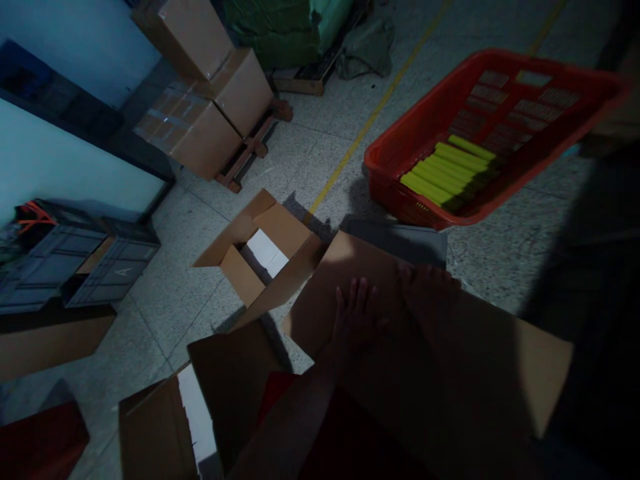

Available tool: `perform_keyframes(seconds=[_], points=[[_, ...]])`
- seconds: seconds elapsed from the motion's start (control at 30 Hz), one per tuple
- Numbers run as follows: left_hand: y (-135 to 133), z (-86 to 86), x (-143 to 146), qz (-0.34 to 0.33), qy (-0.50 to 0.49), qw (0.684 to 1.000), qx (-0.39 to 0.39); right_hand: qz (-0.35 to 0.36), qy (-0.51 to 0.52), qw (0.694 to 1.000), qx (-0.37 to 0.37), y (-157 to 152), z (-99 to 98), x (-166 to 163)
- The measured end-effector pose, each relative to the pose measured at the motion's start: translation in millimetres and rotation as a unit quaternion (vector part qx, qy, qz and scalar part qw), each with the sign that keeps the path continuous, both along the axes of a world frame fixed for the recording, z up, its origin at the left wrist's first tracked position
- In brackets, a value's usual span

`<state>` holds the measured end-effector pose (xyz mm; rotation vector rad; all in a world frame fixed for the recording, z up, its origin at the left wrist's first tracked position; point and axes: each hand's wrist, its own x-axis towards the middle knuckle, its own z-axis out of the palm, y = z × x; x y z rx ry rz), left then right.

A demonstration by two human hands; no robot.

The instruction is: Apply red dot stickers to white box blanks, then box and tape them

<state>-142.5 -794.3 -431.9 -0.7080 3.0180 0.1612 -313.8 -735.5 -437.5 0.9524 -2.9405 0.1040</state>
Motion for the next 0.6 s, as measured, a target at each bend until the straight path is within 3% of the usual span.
perform_keyframes(seconds=[0.37, 0.6], points=[[-5.3, -1.9, 3.0, -0.024, 0.034, 0.999, 0.033, 0.031, 0.043, 0.994, 0.093, -5.0, 10.9, 7.2], [-6.4, -4.1, 3.1, -0.021, 0.064, 0.997, 0.038, -0.021, 0.078, 0.99, 0.118, -12.0, 0.2, 7.2]])
